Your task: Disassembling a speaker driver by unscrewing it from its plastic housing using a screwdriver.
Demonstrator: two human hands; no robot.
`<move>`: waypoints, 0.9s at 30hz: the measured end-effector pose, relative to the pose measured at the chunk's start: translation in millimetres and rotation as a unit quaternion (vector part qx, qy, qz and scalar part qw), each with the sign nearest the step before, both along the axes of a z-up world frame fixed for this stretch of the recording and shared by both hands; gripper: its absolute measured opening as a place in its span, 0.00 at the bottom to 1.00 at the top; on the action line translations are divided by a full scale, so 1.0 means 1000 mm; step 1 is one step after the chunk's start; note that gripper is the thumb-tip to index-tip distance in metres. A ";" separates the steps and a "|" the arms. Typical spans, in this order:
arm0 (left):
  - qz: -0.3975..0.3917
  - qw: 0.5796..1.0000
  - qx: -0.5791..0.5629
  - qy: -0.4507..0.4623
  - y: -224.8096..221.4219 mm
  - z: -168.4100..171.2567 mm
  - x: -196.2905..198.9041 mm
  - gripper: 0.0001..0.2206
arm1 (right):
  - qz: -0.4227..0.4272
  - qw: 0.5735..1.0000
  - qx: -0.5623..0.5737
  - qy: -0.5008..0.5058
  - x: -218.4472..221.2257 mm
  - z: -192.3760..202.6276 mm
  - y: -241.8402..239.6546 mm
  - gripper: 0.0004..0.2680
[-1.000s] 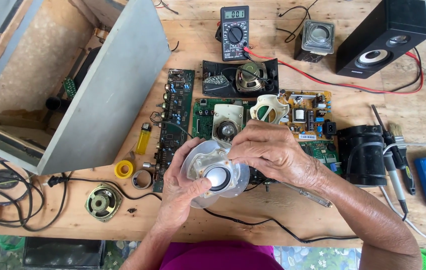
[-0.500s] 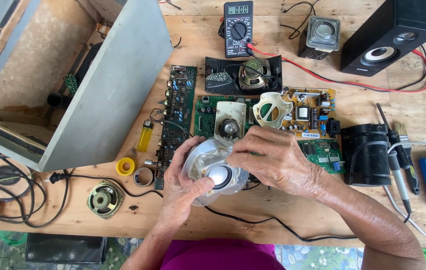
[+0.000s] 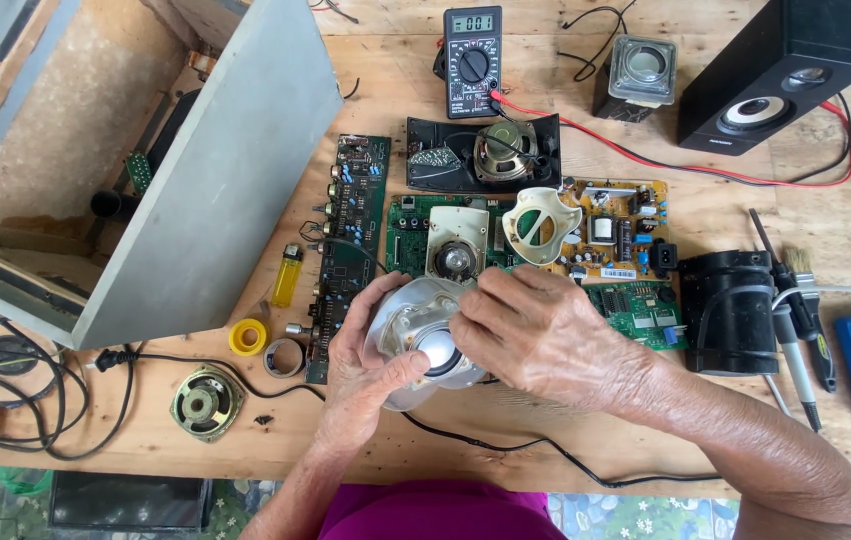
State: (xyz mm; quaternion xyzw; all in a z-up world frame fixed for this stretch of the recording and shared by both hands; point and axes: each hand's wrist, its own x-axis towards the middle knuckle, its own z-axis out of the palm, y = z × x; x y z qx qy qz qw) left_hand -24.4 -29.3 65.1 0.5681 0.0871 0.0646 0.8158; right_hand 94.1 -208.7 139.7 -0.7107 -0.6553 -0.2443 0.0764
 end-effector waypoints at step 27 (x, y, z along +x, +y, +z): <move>-0.043 0.987 -0.149 -0.044 -0.002 0.001 0.033 0.30 | -0.041 0.952 0.063 0.296 0.007 0.043 -0.070 0.05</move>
